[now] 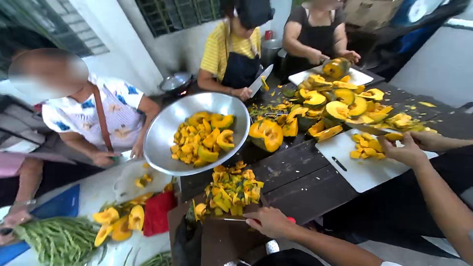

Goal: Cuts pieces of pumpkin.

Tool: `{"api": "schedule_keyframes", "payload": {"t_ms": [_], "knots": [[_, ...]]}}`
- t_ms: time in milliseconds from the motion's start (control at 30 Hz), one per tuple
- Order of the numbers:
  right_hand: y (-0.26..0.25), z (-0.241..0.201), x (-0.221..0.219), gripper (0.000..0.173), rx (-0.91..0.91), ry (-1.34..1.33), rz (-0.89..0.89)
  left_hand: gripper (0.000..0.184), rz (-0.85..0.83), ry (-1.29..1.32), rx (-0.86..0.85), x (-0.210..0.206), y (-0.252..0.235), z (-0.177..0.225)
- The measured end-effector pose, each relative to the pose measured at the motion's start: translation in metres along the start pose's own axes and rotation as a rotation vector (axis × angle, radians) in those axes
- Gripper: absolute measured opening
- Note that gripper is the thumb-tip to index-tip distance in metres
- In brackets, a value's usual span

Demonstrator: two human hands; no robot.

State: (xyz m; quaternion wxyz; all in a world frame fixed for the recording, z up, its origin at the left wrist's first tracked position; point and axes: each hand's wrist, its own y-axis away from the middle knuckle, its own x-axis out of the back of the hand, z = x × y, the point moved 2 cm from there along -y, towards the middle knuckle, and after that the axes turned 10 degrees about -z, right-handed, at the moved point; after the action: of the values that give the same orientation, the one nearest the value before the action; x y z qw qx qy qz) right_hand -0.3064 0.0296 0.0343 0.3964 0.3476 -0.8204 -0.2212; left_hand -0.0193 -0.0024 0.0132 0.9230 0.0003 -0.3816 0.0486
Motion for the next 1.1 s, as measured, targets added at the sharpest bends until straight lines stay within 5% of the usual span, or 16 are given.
{"api": "schedule_keyframes", "payload": {"t_ms": [233, 467, 833, 1100], "knots": [[-0.005, -0.009, -0.002, 0.049, -0.076, 0.103, 0.068, 0.049, -0.124, -0.218, 0.114, 0.011, -0.019, 0.006], [-0.010, 0.003, 0.005, 0.049, 0.004, -0.078, -0.058, 0.044, -0.152, -0.358, 0.025, 0.014, -0.026, 0.020], [-0.013, -0.011, -0.014, 0.048, -0.102, 0.130, 0.156, 0.040, -0.297, -0.476, 0.127, 0.025, -0.043, 0.018], [-0.013, 0.000, -0.018, 0.049, 0.084, -0.142, -0.015, 0.041, -0.397, -0.498, 0.138, 0.041, -0.067, 0.011]]}}
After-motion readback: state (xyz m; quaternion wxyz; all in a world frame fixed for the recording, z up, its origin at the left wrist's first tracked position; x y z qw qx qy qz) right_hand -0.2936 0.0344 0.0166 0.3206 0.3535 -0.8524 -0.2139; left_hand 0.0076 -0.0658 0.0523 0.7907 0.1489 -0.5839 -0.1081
